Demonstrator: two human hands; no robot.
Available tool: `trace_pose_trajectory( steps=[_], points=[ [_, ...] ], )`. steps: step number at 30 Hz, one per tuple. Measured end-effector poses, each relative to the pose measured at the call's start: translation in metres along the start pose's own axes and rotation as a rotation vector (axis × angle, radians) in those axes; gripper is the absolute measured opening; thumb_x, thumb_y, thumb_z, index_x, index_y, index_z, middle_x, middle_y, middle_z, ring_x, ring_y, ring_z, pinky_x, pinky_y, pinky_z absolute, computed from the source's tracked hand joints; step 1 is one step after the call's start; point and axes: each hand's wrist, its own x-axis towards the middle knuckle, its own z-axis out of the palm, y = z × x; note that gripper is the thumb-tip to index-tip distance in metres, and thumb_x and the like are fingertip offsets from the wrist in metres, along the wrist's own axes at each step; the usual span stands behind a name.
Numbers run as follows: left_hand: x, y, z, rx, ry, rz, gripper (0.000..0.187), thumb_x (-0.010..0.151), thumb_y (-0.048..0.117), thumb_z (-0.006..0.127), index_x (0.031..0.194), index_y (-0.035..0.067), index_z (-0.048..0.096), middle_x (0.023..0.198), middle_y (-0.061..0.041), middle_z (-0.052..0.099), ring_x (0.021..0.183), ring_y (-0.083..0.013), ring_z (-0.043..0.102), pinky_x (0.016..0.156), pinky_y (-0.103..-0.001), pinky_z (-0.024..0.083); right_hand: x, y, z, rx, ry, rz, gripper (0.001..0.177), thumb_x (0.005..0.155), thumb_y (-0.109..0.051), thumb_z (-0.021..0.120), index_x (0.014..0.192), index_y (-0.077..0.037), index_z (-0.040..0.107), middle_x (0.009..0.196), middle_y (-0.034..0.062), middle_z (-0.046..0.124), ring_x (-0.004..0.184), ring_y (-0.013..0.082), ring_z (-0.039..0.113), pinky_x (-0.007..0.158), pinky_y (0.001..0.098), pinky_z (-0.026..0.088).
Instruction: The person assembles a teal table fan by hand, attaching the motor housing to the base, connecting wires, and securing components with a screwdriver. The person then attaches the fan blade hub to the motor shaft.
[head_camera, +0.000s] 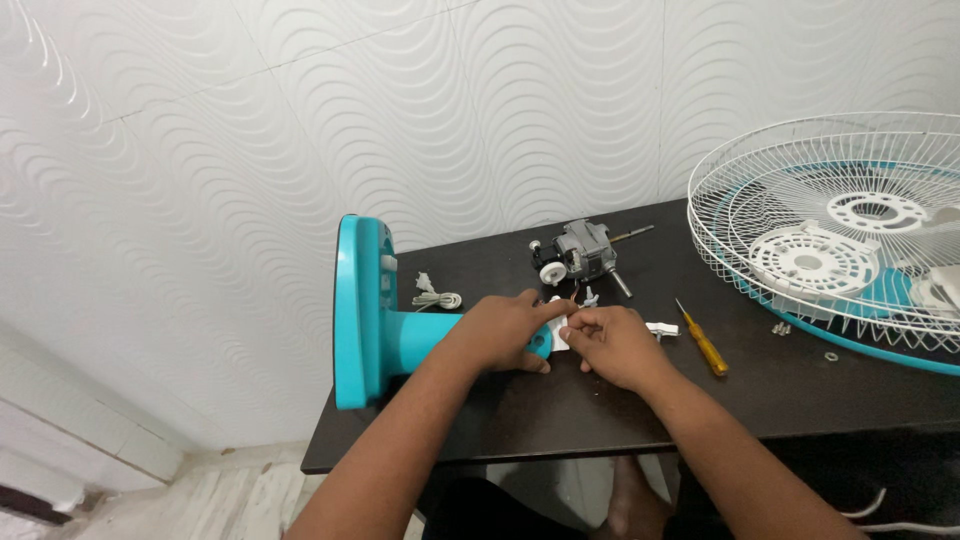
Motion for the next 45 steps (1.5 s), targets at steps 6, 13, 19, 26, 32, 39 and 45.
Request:
trace_pose_trajectory(
  steps=[6,13,19,26,32,39,45],
  points=[
    [-0.004,0.003,-0.002,0.003,0.052,0.003,0.095,0.065,0.04,0.091,0.147,0.033,0.045,0.116,-0.015,0.064,0.098,-0.0373,0.069,0.08,-0.048,0.055,-0.004,-0.01,-0.004,-0.067,0.0,0.088,0.021,0.088,-0.022,0.073,0.096,-0.004,0.079,0.07,0.0052,0.075,0.056,0.011,0.07,0.055,0.0265,0.053],
    [-0.006,0.008,-0.007,-0.008,0.009,-0.033,0.092,0.066,0.039,0.09,0.146,0.034,0.046,0.112,-0.013,0.065,0.099,-0.0361,0.069,0.081,-0.048,0.055,0.003,0.003,-0.014,0.226,0.166,-0.085,0.025,0.089,-0.007,0.061,0.107,0.003,0.076,0.087,0.0087,0.081,0.059,0.0129,0.071,0.052,0.0262,0.056],
    [-0.007,0.007,-0.005,-0.04,0.036,-0.035,0.092,0.065,0.038,0.091,0.144,0.033,0.046,0.113,-0.013,0.065,0.098,-0.0355,0.069,0.081,-0.047,0.055,-0.008,-0.007,-0.013,0.287,0.065,-0.215,0.038,0.093,-0.008,0.06,0.126,0.003,0.048,0.09,0.0133,0.082,0.056,0.0154,0.071,0.05,0.0264,0.056],
    [-0.007,0.004,-0.001,-0.027,0.066,-0.015,0.092,0.065,0.038,0.092,0.144,0.03,0.046,0.114,-0.013,0.064,0.099,-0.0364,0.069,0.081,-0.047,0.054,-0.016,-0.023,-0.009,0.156,0.042,-0.3,0.034,0.097,-0.016,0.055,0.129,-0.004,0.057,0.097,0.009,0.082,0.067,0.0125,0.073,0.054,0.0268,0.056],
    [-0.008,0.006,0.002,-0.05,0.091,-0.02,0.102,0.063,0.035,0.092,0.151,0.033,0.041,0.115,-0.014,0.063,0.099,-0.0359,0.068,0.081,-0.047,0.054,-0.016,-0.017,0.001,-0.008,0.113,-0.277,0.029,0.102,-0.026,0.055,0.12,-0.004,0.058,0.094,0.0043,0.083,0.077,0.0104,0.08,0.057,0.0244,0.059],
    [-0.008,0.006,0.004,-0.046,0.112,-0.019,0.094,0.063,0.033,0.092,0.146,0.032,0.046,0.12,-0.011,0.06,0.1,-0.0339,0.069,0.081,-0.047,0.055,-0.019,-0.016,0.005,-0.102,0.162,-0.503,0.022,0.08,-0.018,0.083,0.097,-0.006,0.076,0.085,0.0048,0.073,0.065,0.0148,0.068,0.059,0.0284,0.053],
    [-0.006,0.005,0.006,-0.028,0.143,-0.012,0.098,0.06,0.033,0.092,0.146,0.032,0.045,0.118,-0.013,0.06,0.098,-0.0338,0.07,0.078,-0.047,0.056,-0.02,-0.017,0.01,-0.147,0.147,-0.455,0.021,0.077,-0.017,0.084,0.093,-0.007,0.077,0.084,0.0053,0.074,0.064,0.0185,0.068,0.061,0.0317,0.054]
  ],
)
